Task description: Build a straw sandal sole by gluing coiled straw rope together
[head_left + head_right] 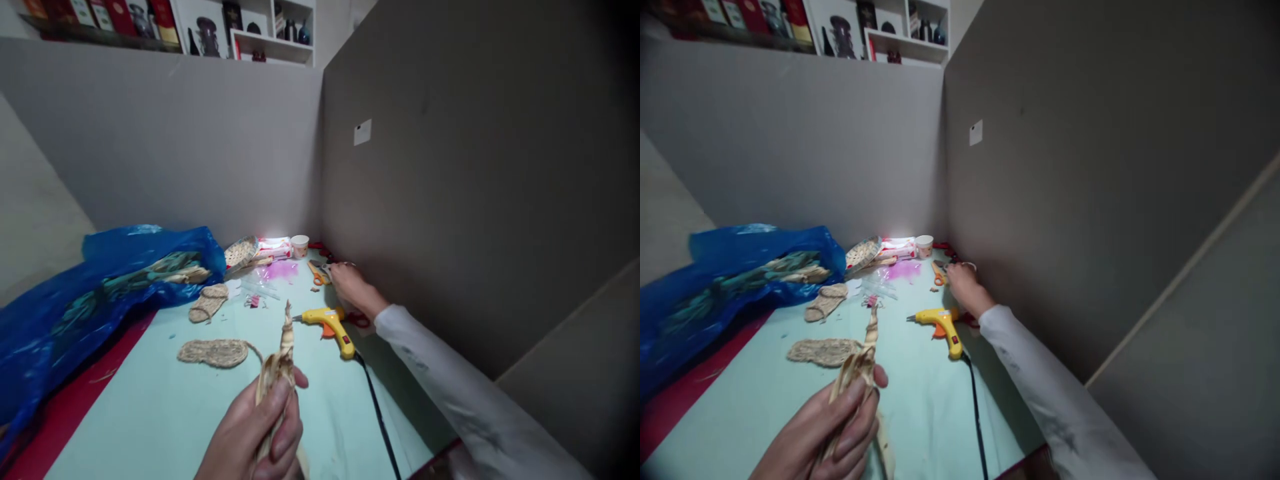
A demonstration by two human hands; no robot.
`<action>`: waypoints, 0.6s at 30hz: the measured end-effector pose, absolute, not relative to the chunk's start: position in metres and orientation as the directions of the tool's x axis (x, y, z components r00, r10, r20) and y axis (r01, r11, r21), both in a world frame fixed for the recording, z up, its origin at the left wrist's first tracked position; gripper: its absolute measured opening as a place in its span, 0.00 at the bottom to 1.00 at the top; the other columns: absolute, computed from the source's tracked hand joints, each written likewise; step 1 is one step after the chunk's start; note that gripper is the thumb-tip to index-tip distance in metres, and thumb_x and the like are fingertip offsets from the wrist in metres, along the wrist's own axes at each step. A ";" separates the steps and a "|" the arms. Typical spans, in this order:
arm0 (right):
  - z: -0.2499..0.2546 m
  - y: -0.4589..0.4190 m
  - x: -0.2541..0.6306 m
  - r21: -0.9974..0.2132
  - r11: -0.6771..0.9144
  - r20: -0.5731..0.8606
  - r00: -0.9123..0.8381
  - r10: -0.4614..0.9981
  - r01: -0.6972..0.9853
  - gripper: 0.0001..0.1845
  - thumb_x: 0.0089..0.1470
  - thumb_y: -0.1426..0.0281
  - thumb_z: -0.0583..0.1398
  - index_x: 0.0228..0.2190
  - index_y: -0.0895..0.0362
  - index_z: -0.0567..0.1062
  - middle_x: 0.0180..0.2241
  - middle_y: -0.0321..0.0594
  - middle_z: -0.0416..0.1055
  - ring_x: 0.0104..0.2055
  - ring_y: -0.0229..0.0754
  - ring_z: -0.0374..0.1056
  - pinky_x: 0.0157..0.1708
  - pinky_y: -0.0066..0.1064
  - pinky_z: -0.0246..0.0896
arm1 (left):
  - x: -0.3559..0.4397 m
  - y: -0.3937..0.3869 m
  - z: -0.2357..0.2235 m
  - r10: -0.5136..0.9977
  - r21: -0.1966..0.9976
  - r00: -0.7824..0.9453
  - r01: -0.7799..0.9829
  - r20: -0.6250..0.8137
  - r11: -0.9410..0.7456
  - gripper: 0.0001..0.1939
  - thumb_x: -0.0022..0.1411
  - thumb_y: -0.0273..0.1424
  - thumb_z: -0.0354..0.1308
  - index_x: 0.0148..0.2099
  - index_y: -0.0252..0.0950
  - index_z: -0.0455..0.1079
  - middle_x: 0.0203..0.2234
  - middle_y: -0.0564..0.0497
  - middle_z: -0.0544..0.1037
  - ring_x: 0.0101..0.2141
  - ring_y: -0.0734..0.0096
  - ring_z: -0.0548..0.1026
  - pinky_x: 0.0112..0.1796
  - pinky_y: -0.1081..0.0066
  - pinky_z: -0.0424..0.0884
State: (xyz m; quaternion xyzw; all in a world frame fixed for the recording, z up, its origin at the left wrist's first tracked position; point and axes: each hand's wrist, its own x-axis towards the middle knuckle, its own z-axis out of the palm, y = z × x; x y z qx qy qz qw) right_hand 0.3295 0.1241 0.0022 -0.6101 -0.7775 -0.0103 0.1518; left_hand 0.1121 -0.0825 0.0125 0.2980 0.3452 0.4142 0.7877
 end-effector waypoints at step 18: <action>0.035 0.113 0.364 -0.363 0.179 0.108 -0.150 0.983 0.914 0.25 0.63 0.67 0.59 0.58 0.61 0.64 0.42 0.45 0.74 0.40 0.45 0.73 0.39 0.38 0.71 | 0.089 -0.085 0.017 0.951 0.836 0.209 -0.459 -0.226 0.300 0.13 0.70 0.38 0.52 0.41 0.33 0.70 0.26 0.51 0.74 0.15 0.85 0.54 0.14 0.80 0.50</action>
